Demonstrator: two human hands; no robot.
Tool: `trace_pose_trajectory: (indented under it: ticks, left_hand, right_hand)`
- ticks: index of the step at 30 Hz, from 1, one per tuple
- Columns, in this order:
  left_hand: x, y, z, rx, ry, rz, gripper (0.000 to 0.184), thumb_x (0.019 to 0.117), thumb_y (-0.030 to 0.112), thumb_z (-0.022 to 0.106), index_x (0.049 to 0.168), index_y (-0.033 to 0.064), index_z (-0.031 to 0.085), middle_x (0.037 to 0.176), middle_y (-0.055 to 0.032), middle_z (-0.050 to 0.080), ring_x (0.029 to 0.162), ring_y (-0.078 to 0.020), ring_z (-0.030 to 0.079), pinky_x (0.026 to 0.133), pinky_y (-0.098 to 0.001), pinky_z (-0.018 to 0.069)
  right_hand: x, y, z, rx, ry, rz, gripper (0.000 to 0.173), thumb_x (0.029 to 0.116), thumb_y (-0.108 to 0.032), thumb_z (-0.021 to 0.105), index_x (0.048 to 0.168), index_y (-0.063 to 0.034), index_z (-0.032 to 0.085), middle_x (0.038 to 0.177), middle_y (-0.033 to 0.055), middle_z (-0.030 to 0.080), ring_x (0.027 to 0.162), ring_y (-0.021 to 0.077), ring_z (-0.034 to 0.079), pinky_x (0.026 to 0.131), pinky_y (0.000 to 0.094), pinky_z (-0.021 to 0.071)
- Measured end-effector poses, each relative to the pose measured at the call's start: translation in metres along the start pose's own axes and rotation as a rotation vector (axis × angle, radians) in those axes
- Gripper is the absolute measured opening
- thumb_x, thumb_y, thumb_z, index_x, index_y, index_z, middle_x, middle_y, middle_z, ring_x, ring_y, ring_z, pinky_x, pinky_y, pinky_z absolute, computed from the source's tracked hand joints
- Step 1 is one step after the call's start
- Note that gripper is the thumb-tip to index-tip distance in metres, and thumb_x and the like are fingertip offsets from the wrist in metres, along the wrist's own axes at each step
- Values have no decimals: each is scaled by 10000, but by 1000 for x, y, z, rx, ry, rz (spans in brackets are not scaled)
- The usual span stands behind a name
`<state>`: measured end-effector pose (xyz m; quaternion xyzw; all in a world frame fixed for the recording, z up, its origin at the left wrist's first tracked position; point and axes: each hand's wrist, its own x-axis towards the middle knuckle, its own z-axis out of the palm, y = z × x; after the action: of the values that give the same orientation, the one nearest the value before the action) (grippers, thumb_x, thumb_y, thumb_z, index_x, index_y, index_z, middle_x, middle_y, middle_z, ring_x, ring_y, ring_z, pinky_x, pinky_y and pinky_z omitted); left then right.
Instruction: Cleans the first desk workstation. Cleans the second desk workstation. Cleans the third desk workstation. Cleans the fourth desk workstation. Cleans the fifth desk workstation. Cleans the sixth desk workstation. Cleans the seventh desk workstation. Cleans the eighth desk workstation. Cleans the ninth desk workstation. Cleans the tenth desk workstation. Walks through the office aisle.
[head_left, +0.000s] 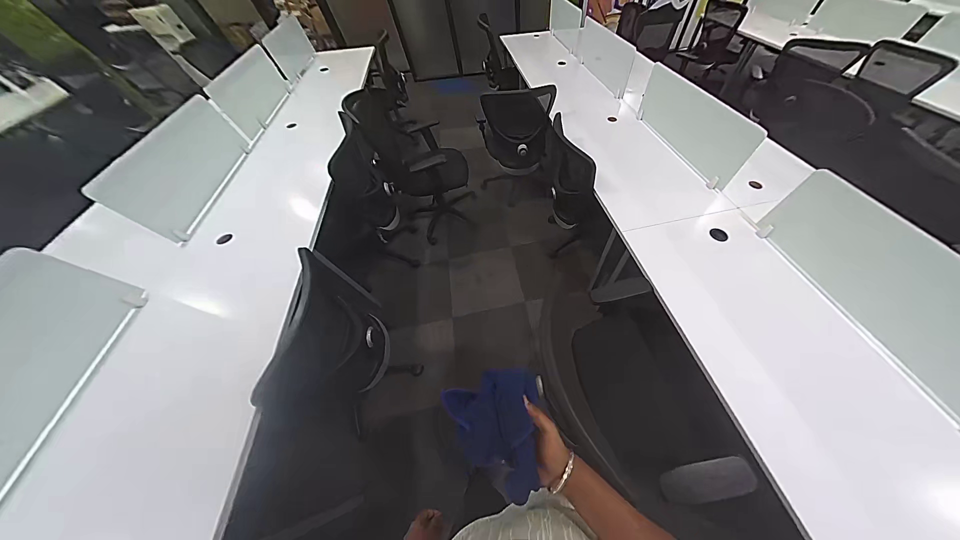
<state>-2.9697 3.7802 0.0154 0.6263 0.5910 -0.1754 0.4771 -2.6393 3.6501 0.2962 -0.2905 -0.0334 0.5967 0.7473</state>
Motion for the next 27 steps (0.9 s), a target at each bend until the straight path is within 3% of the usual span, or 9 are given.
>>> trace_pose_trajectory:
  ticks: [2, 5, 8, 10, 16, 19, 23, 27]
  left_hand:
    - [20, 16, -47, 43, 0, 25, 344, 1054, 269, 567, 1238, -5, 662, 1167, -220, 705, 1121, -362, 669, 1016, -561, 496]
    - [79, 27, -108, -9, 16, 62, 315, 1051, 249, 577, 1224, 0, 665, 1130, -220, 706, 1062, -358, 682, 964, -554, 523]
    - [126, 61, -157, -71, 15, 67, 291, 1060, 213, 560, 1228, -5, 655, 1099, -201, 717, 973, -320, 706, 896, -515, 557]
    - [147, 97, -177, -91, 23, 72, 284, 1066, 200, 550, 1230, -7, 651, 1111, -196, 714, 971, -312, 711, 898, -502, 563]
    - [197, 221, -190, -130, -117, 214, 267, 1060, 165, 555, 1229, -20, 648, 1124, -190, 705, 982, -276, 707, 908, -455, 570]
    - [239, 290, -196, -67, -228, 307, 259, 1062, 162, 539, 1211, -23, 642, 1082, -178, 696, 941, -250, 692, 875, -423, 565]
    - [299, 399, -221, -15, -208, 312, 261, 1063, 158, 528, 1227, -10, 643, 1100, -176, 698, 959, -259, 698, 901, -437, 564]
    - [359, 515, -248, -25, -174, 312, 279, 1069, 177, 523, 1240, -10, 641, 1135, -191, 691, 989, -276, 689, 920, -454, 549]
  right_hand:
    - [38, 5, 12, -54, 122, -51, 439, 1081, -410, 279, 1267, -149, 578, 1048, 40, 746, 934, 151, 728, 785, 349, 621]
    - [99, 8, 27, -129, 370, -99, 448, 1120, -376, 266, 1293, -102, 575, 1034, 82, 728, 913, 177, 721, 762, 372, 616]
    - [146, 7, 32, -166, 546, -193, 438, 1121, -372, 309, 1345, -100, 570, 1137, 90, 712, 1019, 166, 699, 860, 371, 593]
    - [173, 1, 33, -195, 631, -256, 445, 1122, -363, 316, 1397, -94, 541, 1224, 95, 682, 1100, 154, 667, 930, 366, 562]
    - [270, -34, 13, -110, 734, -398, 454, 1118, -387, 304, 1393, -111, 536, 1206, 85, 689, 1078, 166, 679, 896, 391, 581]
    - [328, -64, -6, -39, 764, -461, 485, 1109, -443, 294, 1368, -124, 551, 1166, 82, 701, 1036, 170, 694, 856, 401, 594]
    - [413, -126, -39, -14, 769, -475, 497, 1108, -449, 292, 1386, -121, 541, 1198, 95, 692, 1066, 191, 687, 874, 416, 589]
    - [496, -232, -45, 9, 767, -453, 493, 1108, -452, 287, 1356, -118, 552, 1159, 79, 706, 1043, 165, 698, 859, 387, 599]
